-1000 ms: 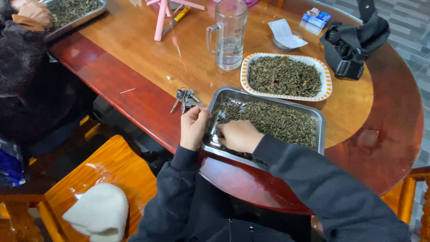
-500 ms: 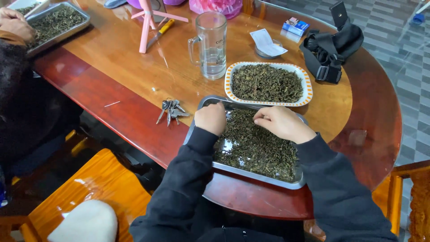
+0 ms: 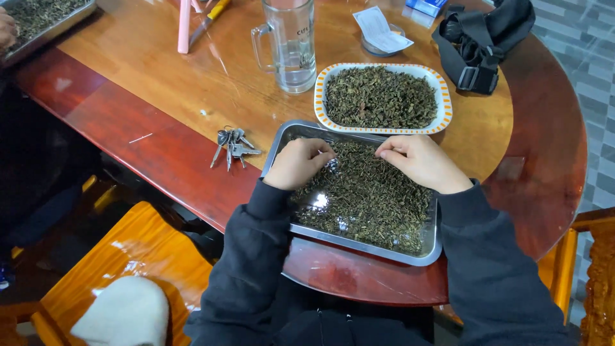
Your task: Sorting through dried tea leaves in a metal tray to remove stems and debris by hand.
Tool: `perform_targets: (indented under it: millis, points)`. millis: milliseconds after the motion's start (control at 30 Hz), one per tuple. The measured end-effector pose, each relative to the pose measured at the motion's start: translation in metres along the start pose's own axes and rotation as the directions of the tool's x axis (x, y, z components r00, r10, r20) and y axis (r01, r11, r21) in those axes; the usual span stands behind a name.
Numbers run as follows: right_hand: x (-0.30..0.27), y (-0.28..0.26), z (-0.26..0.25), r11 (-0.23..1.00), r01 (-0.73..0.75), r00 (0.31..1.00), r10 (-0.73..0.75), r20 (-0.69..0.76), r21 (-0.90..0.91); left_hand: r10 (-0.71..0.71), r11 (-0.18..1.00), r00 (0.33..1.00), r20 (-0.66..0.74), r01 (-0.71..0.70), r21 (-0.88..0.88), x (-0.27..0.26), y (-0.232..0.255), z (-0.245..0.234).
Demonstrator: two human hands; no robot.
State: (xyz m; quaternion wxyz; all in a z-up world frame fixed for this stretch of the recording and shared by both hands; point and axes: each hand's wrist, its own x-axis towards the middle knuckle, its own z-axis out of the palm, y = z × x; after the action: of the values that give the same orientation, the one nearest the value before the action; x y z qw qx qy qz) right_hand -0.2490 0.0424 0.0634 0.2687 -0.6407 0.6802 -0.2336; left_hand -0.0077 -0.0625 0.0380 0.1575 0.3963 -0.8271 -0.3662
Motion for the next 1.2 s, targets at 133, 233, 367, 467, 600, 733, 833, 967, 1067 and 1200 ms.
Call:
perform_targets:
  millis: [133, 233, 367, 467, 600, 733, 833, 967, 1067, 1200]
  points:
    - [-0.002, -0.005, 0.001, 0.999, 0.024, 1.0, -0.024, -0.015, 0.025, -0.034, 0.997, 0.997, -0.069, 0.039, 0.073, -0.009, 0.011, 0.0]
    - [-0.009, -0.019, -0.001, 0.998, -0.017, 1.0, 0.018, 0.02, -0.062, 0.015, 0.985, 0.999, -0.037, -0.008, 0.17, -0.006, 0.009, 0.011]
    - [-0.009, -0.025, 0.0, 0.996, 0.015, 0.999, -0.012, 0.034, -0.091, 0.083, 0.948, 0.997, 0.0, -0.079, 0.309, -0.001, 0.011, 0.031]
    - [-0.003, -0.016, 0.007, 0.994, 0.045, 0.998, -0.041, 0.04, -0.096, 0.129, 0.92, 0.992, -0.004, -0.118, 0.373, 0.003, 0.009, 0.048]
    - [-0.001, -0.01, 0.008, 0.995, 0.064, 0.998, -0.063, 0.024, -0.071, 0.164, 0.891, 0.986, 0.009, -0.152, 0.427, 0.001, 0.013, 0.051]
    - [-0.003, -0.005, 0.008, 0.996, 0.071, 0.997, -0.069, 0.033, -0.057, 0.168, 0.865, 0.986, -0.001, -0.147, 0.481, 0.005, 0.009, 0.057]
    - [-0.007, -0.004, 0.01, 0.994, 0.073, 0.994, -0.067, 0.086, -0.077, 0.183, 0.841, 0.983, 0.003, -0.157, 0.518, 0.007, 0.009, 0.06]
    - [-0.015, -0.016, 0.01, 0.985, 0.083, 0.973, -0.047, 0.228, -0.149, 0.181, 0.886, 0.983, -0.038, -0.146, 0.439, 0.005, 0.008, 0.056]
    - [-0.018, -0.025, 0.011, 0.965, 0.092, 0.968, -0.029, 0.248, -0.245, 0.156, 0.958, 0.979, -0.128, -0.118, 0.262, -0.002, 0.017, 0.039]
    - [-0.016, -0.025, 0.017, 0.912, 0.118, 0.963, -0.009, 0.27, -0.393, 0.074, 0.943, 0.982, -0.176, -0.126, -0.309, 0.019, -0.023, 0.049]
